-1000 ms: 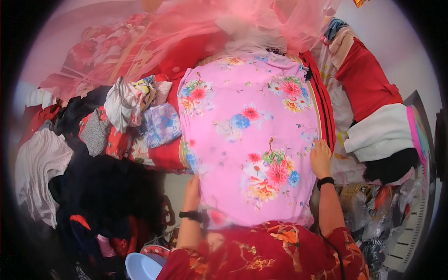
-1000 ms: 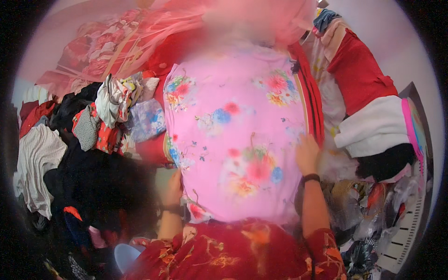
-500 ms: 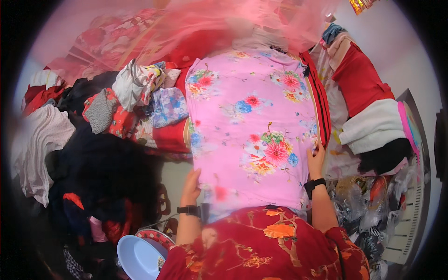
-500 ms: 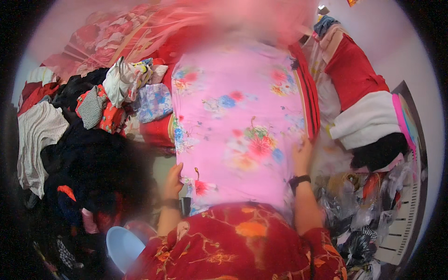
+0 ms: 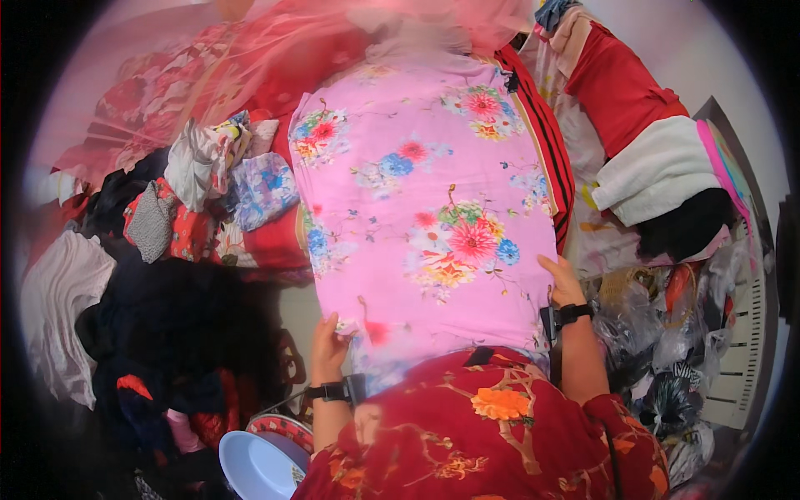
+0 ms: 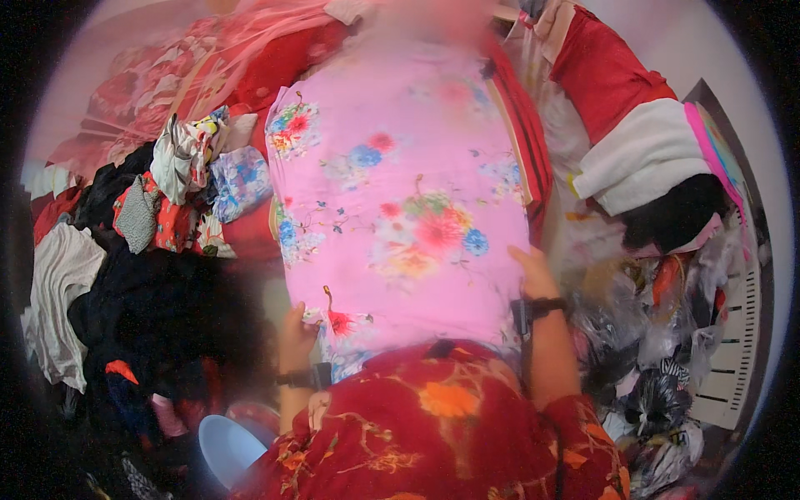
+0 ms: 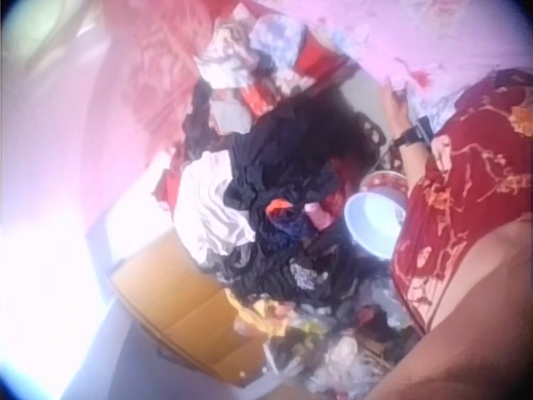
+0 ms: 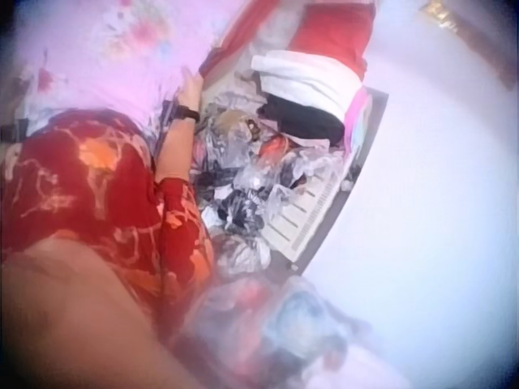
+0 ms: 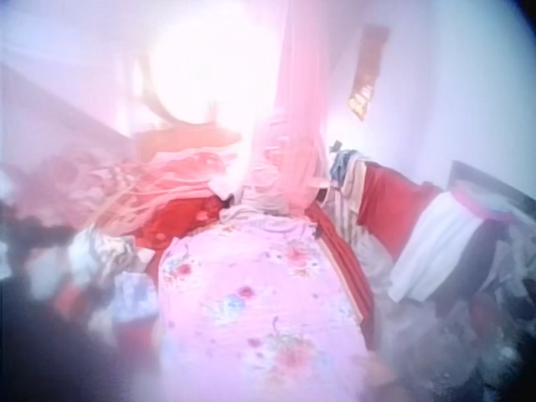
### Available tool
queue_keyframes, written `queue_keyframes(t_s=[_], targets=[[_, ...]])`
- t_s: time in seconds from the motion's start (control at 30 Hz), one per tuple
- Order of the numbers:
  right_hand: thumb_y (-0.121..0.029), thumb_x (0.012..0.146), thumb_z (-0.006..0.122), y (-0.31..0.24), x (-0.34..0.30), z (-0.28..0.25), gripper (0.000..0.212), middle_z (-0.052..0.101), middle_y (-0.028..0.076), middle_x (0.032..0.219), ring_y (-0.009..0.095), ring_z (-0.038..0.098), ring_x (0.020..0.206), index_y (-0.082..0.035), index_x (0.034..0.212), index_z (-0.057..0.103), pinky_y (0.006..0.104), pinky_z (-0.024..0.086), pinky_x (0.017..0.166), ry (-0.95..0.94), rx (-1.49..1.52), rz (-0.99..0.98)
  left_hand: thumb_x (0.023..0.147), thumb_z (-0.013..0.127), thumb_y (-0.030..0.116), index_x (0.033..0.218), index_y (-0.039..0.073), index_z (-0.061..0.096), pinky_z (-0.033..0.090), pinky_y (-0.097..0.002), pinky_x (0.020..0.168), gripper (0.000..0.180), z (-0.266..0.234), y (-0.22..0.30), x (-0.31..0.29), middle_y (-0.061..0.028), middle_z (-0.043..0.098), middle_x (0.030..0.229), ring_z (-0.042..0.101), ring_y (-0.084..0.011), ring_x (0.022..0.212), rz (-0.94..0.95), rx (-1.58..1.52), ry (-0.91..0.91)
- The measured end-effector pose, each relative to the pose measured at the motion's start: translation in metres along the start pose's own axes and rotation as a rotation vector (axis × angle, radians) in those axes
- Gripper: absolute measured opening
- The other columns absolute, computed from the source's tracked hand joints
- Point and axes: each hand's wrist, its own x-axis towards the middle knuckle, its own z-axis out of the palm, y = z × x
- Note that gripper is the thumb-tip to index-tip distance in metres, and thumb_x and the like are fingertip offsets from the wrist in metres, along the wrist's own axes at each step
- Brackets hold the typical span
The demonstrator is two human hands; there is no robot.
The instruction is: The person folds items of clothing, including floral garments and patterned shorts, by hand while sitting on a bed. They smooth out each piece and fold it into a smaller rectangular shape.
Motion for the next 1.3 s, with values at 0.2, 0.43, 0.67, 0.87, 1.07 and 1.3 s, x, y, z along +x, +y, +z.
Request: queue_keyframes(t_s=[0.2,0.43,0.67,0.87,1.07,1.3], targets=[[-0.004,0.066,0.057,0.034,0.014,-0.073,0.060,0.049,0.019,0.127,0.032,0.045,0.122,-0.001,0.126,0.052,0.0392,0.033,0.105,-0.024,-0.144,-0.148,0.091,0.057,0.016,0.113,0.000,0.052,0.043,-0.0136,0.050,0.027,0.037,0.022,-0.029,-0.0053,0.063,0.094,0.053,-0.0014,0.057,0.094,-0.043,0.334],[-0.011,0.089,0.059,0.043,0.002,-0.059,0.034,0.062,0.015,0.112,0.023,0.062,0.098,0.005,0.118,0.053,0.0356,0.051,0.087,-0.017,0.078,-0.063,0.090,0.059,0.018,0.125,-0.001,0.047,0.049,-0.0275,0.074,0.042,-0.003,0.016,-0.028,-0.0099,0.059,0.113,0.060,-0.0170,0.093,0.164,0.186,-0.038],[-0.012,0.088,0.060,0.029,-0.020,-0.030,0.027,0.063,0.009,0.104,0.018,0.061,0.092,0.002,0.112,0.058,0.0304,0.051,0.078,-0.002,0.328,0.141,0.091,0.058,0.024,0.128,0.004,0.046,0.044,-0.0409,0.090,0.044,-0.038,-0.008,-0.017,-0.0076,0.057,0.118,0.056,-0.0231,0.105,0.051,0.231,0.032],[-0.010,0.089,0.059,0.040,-0.021,-0.048,0.034,0.061,0.013,0.115,0.022,0.061,0.101,0.004,0.119,0.053,0.0331,0.049,0.088,-0.034,0.272,0.141,0.091,0.059,0.025,0.115,0.009,0.055,0.044,-0.0382,0.083,0.030,-0.039,-0.010,-0.007,-0.0030,0.061,0.109,0.057,-0.0191,0.098,0.015,0.188,0.081],[-0.018,0.093,0.055,0.024,-0.011,-0.032,0.030,0.063,0.010,0.113,0.019,0.061,0.101,0.002,0.115,0.056,0.0319,0.048,0.088,-0.070,0.259,0.097,0.090,0.059,0.024,0.109,0.007,0.058,0.045,-0.0372,0.084,0.025,-0.064,-0.014,0.016,-0.0035,0.062,0.107,0.057,-0.0189,0.099,-0.028,-0.055,0.055],[-0.021,0.095,0.051,0.033,0.012,-0.037,0.030,0.064,0.010,0.107,0.017,0.061,0.095,0.002,0.113,0.058,0.0313,0.048,0.085,-0.033,0.233,-0.037,0.091,0.058,0.023,0.124,0.003,0.051,0.043,-0.0391,0.096,0.040,0.007,0.005,0.009,-0.0089,0.058,0.121,0.054,-0.0224,0.111,0.102,0.163,0.190]])
